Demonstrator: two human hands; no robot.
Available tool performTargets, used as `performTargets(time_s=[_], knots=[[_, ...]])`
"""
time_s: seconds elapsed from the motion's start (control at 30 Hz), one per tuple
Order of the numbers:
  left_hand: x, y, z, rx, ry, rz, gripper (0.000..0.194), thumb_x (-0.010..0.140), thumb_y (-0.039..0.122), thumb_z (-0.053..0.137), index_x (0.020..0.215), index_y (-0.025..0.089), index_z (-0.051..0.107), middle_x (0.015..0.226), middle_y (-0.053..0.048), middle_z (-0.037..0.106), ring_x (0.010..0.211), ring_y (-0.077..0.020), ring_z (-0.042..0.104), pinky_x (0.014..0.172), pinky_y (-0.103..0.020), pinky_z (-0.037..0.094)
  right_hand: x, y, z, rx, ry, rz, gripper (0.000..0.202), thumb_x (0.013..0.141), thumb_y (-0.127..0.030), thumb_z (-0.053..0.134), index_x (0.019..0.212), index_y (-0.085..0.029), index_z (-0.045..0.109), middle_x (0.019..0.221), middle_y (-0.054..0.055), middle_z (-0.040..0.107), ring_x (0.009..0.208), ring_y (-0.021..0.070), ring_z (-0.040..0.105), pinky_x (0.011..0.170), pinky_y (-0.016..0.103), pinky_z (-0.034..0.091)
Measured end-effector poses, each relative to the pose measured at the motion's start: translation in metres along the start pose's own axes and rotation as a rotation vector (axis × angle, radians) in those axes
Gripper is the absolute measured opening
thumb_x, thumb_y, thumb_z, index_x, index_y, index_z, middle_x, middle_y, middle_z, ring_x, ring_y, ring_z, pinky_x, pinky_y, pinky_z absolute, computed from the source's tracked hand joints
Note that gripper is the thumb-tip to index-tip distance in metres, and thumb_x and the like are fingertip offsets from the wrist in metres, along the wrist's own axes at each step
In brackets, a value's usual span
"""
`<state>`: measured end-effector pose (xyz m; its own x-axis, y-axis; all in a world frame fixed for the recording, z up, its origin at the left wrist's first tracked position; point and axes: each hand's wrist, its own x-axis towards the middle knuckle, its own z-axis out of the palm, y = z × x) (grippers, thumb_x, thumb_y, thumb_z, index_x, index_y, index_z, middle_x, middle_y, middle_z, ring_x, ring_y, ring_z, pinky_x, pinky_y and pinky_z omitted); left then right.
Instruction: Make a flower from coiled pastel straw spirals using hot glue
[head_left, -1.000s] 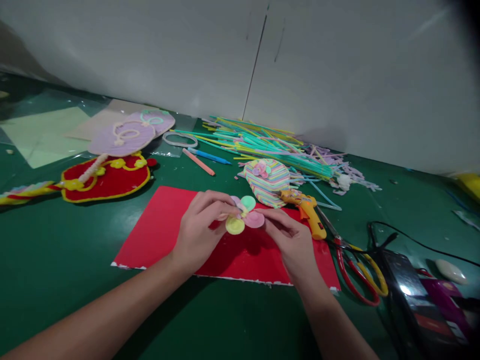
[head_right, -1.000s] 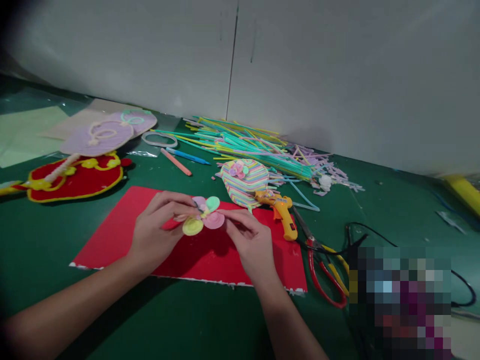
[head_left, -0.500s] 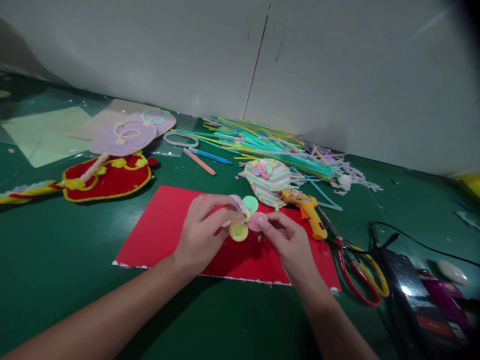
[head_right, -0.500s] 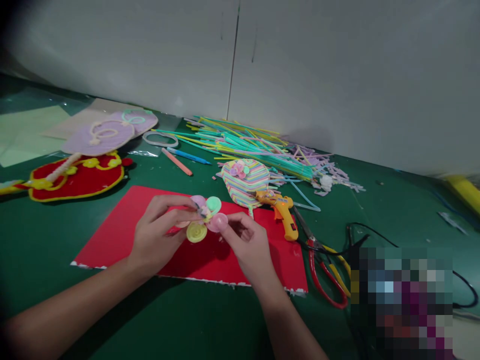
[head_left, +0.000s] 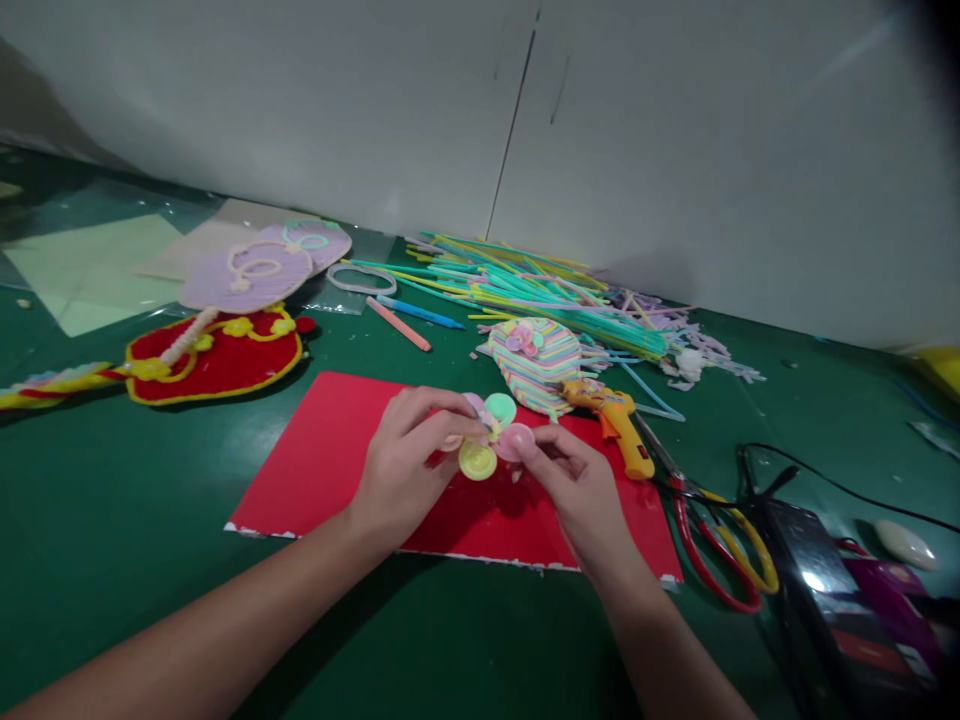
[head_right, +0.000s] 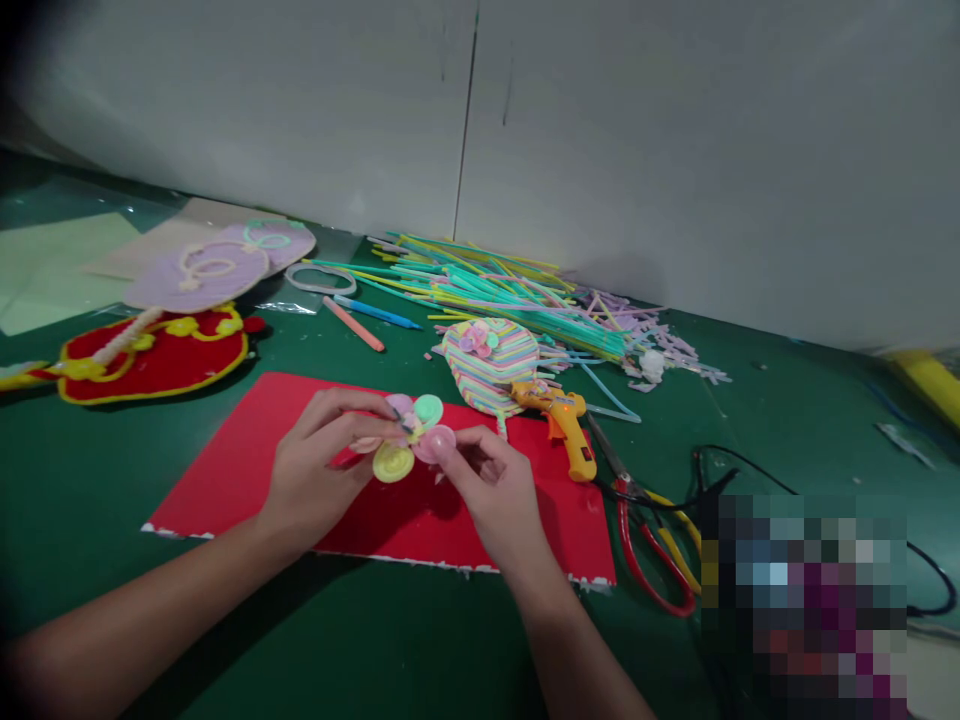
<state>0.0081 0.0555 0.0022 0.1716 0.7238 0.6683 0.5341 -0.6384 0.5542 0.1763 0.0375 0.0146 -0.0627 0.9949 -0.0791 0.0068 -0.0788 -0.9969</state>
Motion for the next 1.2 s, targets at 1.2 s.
performTargets(time_s=[1.2], knots=[[0.01, -0.008, 0.001, -0.326, -0.005, -0.708, 0.032, 0.086, 0.035, 0.045, 0.057, 0.019, 0.043, 0.056, 0.003, 0.046, 0.056, -0.0111, 0.045, 0.055, -0.024, 0.035, 0.012, 0.007, -0.006, 0.315, 0.284, 0.06, 0.02, 0.062, -0.029, 0.074, 0.07, -0.017, 0.061, 0.063, -0.003, 0.058, 0.054, 0.0077, 0.049, 0.052, 0.021, 0.042]])
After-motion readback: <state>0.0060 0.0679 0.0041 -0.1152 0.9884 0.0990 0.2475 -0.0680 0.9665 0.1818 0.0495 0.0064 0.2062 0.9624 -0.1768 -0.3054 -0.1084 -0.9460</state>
